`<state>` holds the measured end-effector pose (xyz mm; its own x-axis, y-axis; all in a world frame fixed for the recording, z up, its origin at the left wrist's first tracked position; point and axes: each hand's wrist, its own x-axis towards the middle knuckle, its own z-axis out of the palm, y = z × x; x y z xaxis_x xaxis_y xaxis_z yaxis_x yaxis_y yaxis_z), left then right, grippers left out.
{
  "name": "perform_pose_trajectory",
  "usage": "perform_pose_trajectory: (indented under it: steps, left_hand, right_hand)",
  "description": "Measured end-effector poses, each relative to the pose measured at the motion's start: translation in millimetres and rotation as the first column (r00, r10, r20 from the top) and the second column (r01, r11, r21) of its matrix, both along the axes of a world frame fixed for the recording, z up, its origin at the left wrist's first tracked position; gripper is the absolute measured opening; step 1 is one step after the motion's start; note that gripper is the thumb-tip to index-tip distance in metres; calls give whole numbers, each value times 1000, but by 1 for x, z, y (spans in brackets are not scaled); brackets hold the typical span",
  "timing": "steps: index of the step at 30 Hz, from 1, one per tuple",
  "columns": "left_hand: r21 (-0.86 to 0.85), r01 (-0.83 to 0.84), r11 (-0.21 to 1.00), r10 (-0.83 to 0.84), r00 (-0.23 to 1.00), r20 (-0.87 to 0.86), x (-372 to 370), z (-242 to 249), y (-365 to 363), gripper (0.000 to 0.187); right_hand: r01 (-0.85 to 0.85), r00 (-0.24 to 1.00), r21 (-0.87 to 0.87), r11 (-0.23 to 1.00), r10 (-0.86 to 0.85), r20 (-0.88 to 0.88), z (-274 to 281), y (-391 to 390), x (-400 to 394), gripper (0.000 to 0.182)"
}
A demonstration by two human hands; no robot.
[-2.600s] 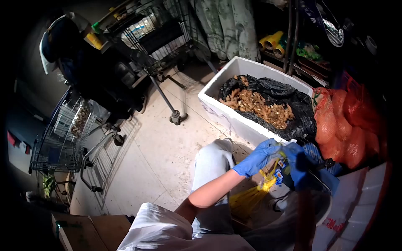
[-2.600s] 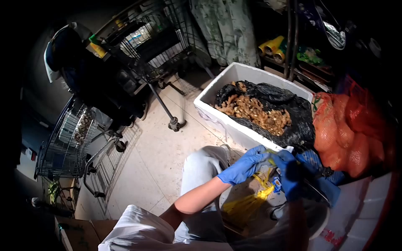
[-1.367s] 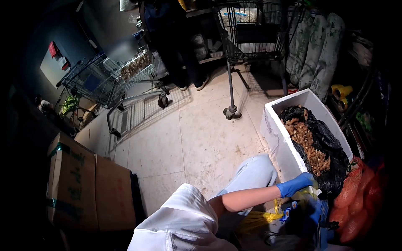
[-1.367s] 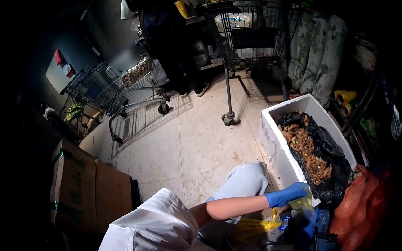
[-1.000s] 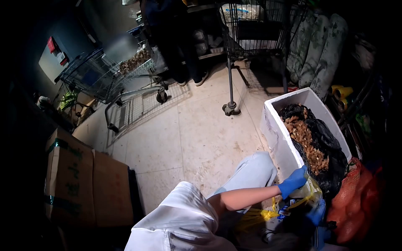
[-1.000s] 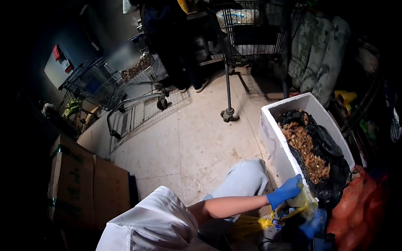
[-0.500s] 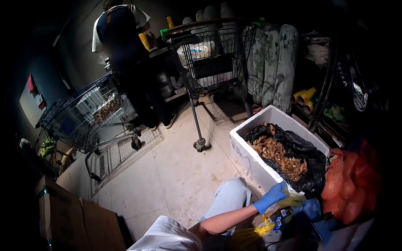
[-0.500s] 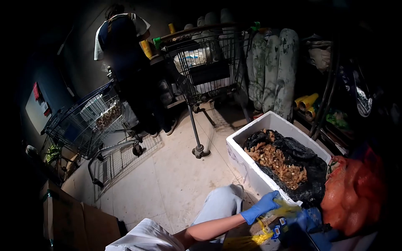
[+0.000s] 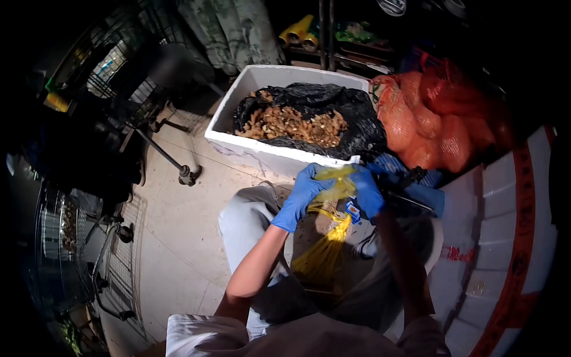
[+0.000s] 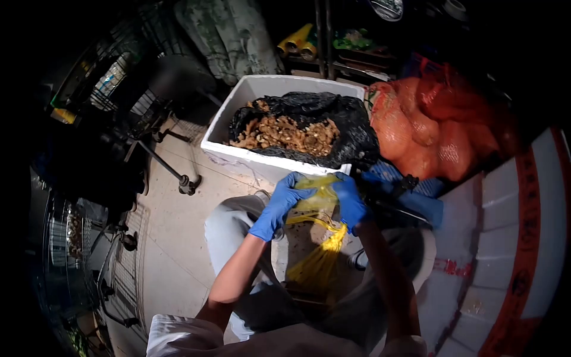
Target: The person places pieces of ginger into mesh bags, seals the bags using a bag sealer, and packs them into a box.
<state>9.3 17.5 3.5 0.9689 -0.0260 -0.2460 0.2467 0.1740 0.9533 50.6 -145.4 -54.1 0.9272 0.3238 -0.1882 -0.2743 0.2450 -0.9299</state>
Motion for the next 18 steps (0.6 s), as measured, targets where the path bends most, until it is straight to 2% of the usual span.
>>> perform_pose_trajectory:
  steps: [1, 2, 3, 4, 5, 6, 7, 8, 9, 10, 11, 12, 13, 14, 15, 16, 17, 18]
  left_hand:
    - [184, -28, 983, 10, 995, 95, 0, -10, 1, 16]
    - [341, -75, 937, 28, 990, 140, 5, -30, 8, 16]
    - [413, -102, 905, 41, 988, 152, 10, -40, 12, 17]
    - [376, -206, 903, 110, 959, 261, 12, -53, 12, 17]
    - [329, -312, 891, 183, 911, 369, 16, -66, 14, 17]
    - [330, -308, 892, 180, 913, 366, 15, -59, 13, 17]
    - [65, -207, 976, 193, 966, 174, 12, -42, 12, 19]
    - [-226, -145, 963, 143, 989, -25, 6, -29, 9, 21]
    - [-414, -182, 892, 162, 983, -83, 4, -21, 9, 19]
    - [-493, -117, 862, 67, 991, -118, 4, -19, 17, 19]
    - [-570, -56, 820, -33, 989, -145, 4, -18, 24, 19]
    - [-567, -52, 822, -37, 989, -145, 4, -21, 24, 19]
    - [-716, 103, 690, -210, 976, -62, 4, -28, 24, 16]
    - [-825, 241, 511, -361, 931, 48, 5, -33, 24, 14]
    - [-822, 244, 515, -374, 927, 41, 3, -20, 16, 14]
    - [-527, 132, 839, -218, 970, -104, -3, 5, 0, 16]
    - [-129, -11, 992, -11, 986, -167, -7, 18, -10, 20]
    - [115, 26, 993, -15, 996, -92, -2, -4, -3, 24]
  right_hand:
    - [29, 985, 300, 954, 23, -170, 7, -3, -13, 26]
    - [-31, 963, 376, 926, 129, -238, 18, -4, -15, 28]
    - [-92, 926, 460, 883, 246, -287, 24, -8, -16, 30]
    - [-71, 943, 542, 837, 234, -238, 15, -7, -16, 31]
    - [-65, 943, 540, 839, 228, -241, 8, -12, -17, 31]
    - [-21, 929, 509, 861, 205, -308, 37, -5, -23, 31]
    - [19, 910, 476, 879, 182, -373, 55, -2, -26, 32]
    - [-37, 933, 416, 909, 180, -311, 60, -4, -26, 27]
    - [-33, 933, 418, 908, 178, -312, 58, -2, -20, 27]
    - [-165, 981, -10, 986, 164, -100, 55, 2, -12, 25]
    - [-166, 966, -452, 877, 236, 104, 53, 7, -7, 23]
    - [-9, 963, -675, 737, 189, 193, 55, 10, -6, 20]
    - [-7, 964, -673, 739, 183, 191, 50, 9, -4, 20]
    - [94, 972, -722, 686, 96, 217, 39, 8, 0, 20]
    - [190, 969, -761, 620, 7, 247, 23, 8, 6, 20]
    - [144, 978, -546, 826, -35, 205, -7, 2, 14, 23]
    - [146, 979, -544, 826, -42, 198, -35, -3, 18, 23]
    - [45, 998, -176, 983, -52, -31, -62, -7, 22, 27]
